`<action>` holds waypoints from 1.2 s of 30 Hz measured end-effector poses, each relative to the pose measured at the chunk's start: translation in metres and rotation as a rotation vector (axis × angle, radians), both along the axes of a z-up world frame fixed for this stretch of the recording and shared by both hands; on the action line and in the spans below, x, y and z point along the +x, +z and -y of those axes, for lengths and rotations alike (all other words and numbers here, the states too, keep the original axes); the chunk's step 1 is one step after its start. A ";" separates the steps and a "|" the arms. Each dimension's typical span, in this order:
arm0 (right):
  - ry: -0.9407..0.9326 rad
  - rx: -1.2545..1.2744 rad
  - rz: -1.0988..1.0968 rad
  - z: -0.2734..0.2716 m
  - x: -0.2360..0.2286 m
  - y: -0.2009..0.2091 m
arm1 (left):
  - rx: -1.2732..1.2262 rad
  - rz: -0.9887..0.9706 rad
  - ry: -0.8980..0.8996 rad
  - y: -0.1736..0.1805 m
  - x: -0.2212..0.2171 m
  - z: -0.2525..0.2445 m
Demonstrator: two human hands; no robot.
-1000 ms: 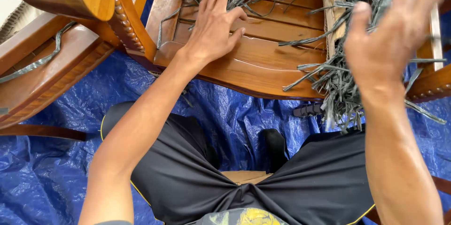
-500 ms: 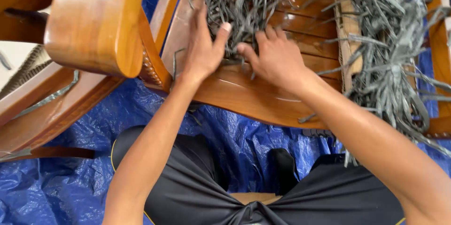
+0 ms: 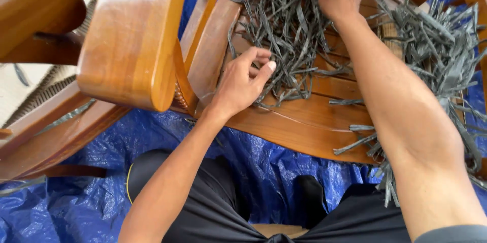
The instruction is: Organizing and tying bundles of synthetic weaving strips on a wooden chair.
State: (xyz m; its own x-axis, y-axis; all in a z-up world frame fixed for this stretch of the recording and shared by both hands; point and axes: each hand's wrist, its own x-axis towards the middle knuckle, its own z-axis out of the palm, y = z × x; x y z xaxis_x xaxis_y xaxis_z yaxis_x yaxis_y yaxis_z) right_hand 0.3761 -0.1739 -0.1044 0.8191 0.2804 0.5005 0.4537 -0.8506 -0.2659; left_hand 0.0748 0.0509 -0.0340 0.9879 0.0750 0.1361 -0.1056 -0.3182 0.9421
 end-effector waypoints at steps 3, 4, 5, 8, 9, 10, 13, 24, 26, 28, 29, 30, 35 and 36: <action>0.148 -0.021 -0.026 -0.021 0.012 0.000 | 0.067 0.011 0.049 0.011 -0.001 -0.008; 0.274 -0.105 -0.004 -0.022 0.024 -0.014 | 0.116 0.039 0.102 0.009 0.002 -0.012; 0.399 -0.190 0.014 -0.021 0.035 -0.030 | 0.162 0.064 0.153 0.006 0.004 -0.014; 0.194 -0.304 -0.215 -0.048 -0.059 0.010 | 0.230 0.109 0.244 0.007 0.015 -0.020; 0.195 -0.305 -0.221 -0.053 -0.086 0.023 | 0.229 0.103 0.244 -0.003 0.021 -0.023; 0.226 -0.357 -0.209 -0.057 -0.113 0.036 | 0.257 0.131 0.271 -0.013 0.026 -0.026; 0.187 -0.467 -0.307 -0.067 -0.158 0.086 | 0.308 0.168 0.303 -0.025 0.038 -0.022; -0.101 0.023 0.260 0.012 0.030 -0.021 | 0.422 0.216 0.407 -0.005 0.033 -0.025; -0.048 -0.021 0.200 0.019 0.052 -0.050 | 0.421 0.116 0.427 0.003 0.034 -0.023; -0.026 0.000 0.073 0.011 0.045 -0.052 | 0.432 0.072 0.413 -0.009 0.042 -0.026; -0.007 0.022 -0.059 0.010 0.040 -0.053 | 0.440 0.027 0.395 -0.014 0.046 -0.025; -0.009 0.020 -0.056 0.007 0.034 -0.043 | 0.437 0.029 0.393 -0.024 0.053 -0.025; 0.209 1.191 -0.512 -0.025 -0.067 0.086 | 0.382 0.152 0.367 -0.024 0.058 -0.014; 0.211 1.191 -0.511 -0.013 -0.067 0.088 | 0.382 0.154 0.368 -0.015 0.056 -0.012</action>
